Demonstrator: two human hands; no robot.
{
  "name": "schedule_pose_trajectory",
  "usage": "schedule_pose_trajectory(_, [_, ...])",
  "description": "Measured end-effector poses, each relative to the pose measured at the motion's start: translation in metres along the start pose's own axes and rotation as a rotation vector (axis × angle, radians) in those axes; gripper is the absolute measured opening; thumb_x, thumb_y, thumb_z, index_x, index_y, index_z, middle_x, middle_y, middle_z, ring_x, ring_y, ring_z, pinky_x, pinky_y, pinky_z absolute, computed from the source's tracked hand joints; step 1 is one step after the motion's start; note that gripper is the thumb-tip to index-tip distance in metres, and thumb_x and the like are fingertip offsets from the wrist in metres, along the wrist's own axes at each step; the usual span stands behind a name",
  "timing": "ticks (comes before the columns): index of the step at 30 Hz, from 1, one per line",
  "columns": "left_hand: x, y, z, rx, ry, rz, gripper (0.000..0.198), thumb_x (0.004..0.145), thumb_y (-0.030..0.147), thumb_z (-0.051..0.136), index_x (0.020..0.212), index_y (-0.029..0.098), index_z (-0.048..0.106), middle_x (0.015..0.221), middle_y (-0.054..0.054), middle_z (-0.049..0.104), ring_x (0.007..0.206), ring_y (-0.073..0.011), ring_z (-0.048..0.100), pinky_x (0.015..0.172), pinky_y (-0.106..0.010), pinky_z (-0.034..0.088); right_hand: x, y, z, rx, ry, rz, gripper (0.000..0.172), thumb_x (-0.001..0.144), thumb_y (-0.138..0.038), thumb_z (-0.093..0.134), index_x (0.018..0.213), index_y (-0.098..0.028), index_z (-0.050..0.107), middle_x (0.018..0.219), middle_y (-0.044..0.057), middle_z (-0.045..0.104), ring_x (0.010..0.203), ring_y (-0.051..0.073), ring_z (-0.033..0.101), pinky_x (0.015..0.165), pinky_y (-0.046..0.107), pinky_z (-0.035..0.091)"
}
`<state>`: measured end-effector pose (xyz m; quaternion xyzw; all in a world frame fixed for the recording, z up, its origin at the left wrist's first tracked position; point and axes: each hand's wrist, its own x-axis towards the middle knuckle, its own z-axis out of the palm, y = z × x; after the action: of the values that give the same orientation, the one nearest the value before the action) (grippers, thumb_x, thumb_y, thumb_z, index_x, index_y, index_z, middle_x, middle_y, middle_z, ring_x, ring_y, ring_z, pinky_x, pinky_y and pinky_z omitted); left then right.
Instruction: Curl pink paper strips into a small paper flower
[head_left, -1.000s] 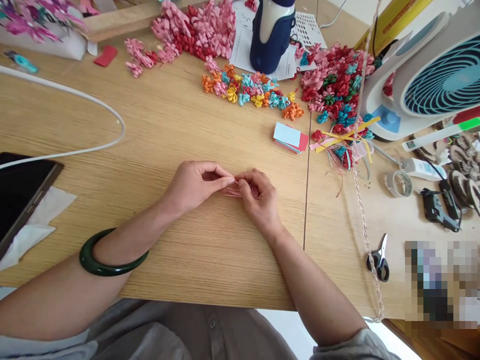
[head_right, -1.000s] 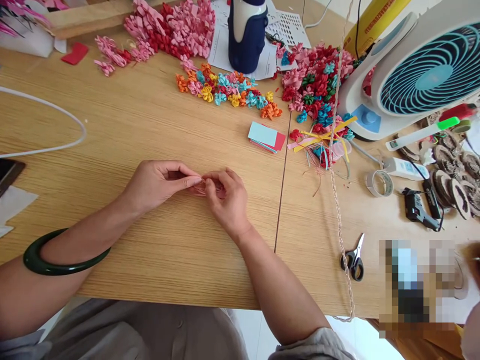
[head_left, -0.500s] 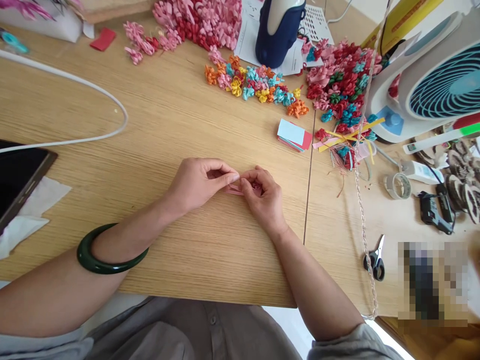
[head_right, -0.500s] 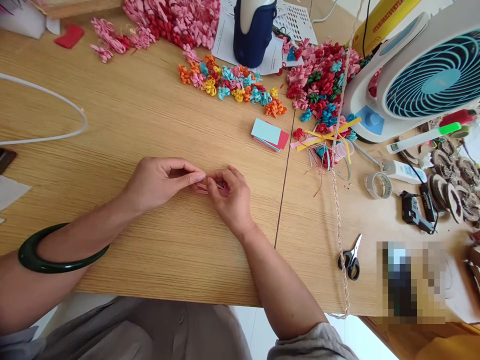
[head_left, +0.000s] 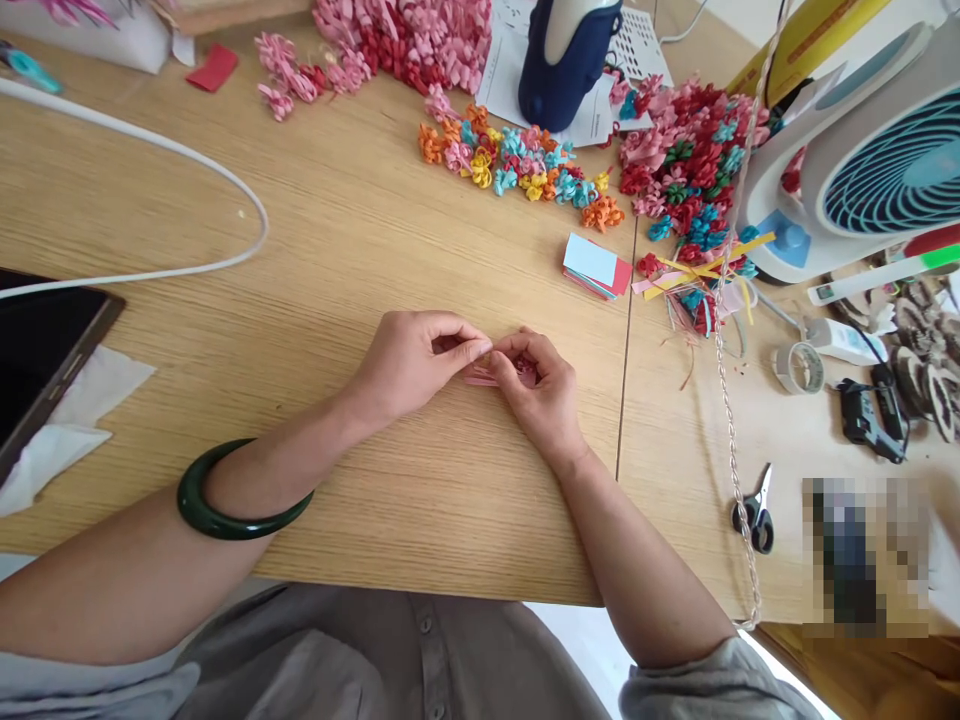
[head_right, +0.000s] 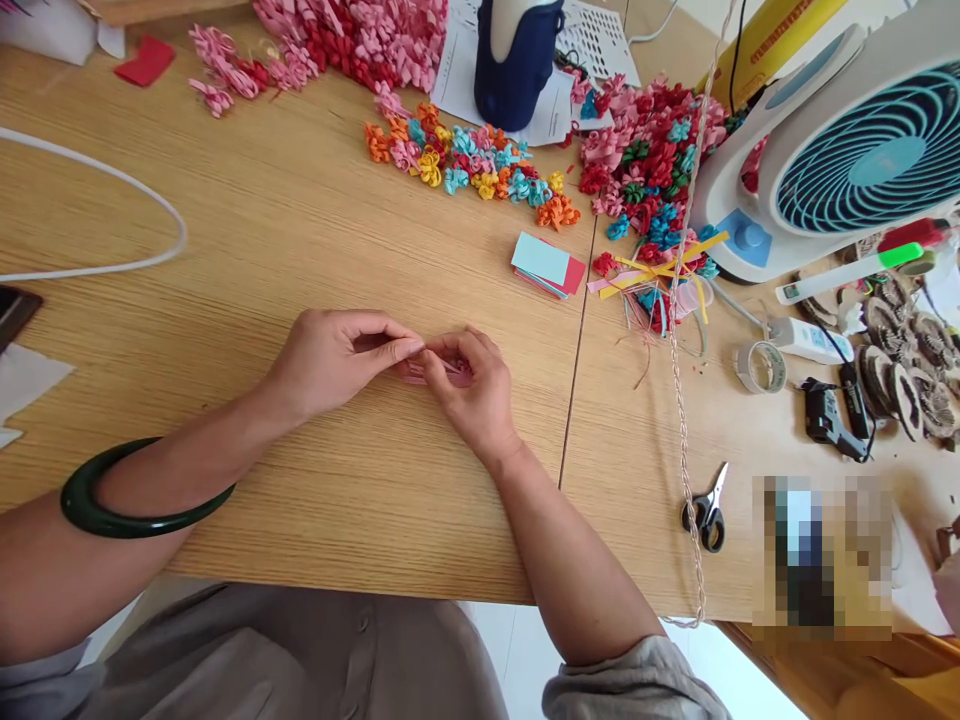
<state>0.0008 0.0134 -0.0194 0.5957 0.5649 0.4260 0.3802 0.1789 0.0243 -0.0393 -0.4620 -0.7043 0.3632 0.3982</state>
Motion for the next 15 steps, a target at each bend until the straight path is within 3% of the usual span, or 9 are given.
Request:
schedule_pose_trajectory(6, [-0.0001, -0.0018, 0.0013, -0.021, -0.003, -0.003, 0.015, 0.084, 0.037, 0.073, 0.079, 0.025, 0.082, 0.082, -0.001, 0.082, 0.073, -0.0192, 0.073, 0.07, -0.028, 0.053, 0.0004, 0.0013, 0.0012, -0.016, 0.012, 0.0, 0.013, 0.094, -0.03, 0.066, 0.082, -0.024, 0.066, 0.082, 0.0, 0.073, 0.076, 0.014, 0.064, 0.119, 0.046, 0.045])
schedule_pose_trajectory(15, [-0.0007, -0.0005, 0.0, 0.022, -0.007, 0.004, 0.016, 0.084, 0.033, 0.071, 0.08, 0.021, 0.08, 0.082, 0.0, 0.081, 0.072, -0.0158, 0.071, 0.07, -0.025, 0.052, -0.0005, 0.002, 0.0018, -0.016, 0.031, -0.047, 0.012, 0.094, -0.024, 0.064, 0.082, -0.024, 0.066, 0.079, -0.002, 0.072, 0.076, 0.013, 0.064, 0.117, 0.045, 0.047])
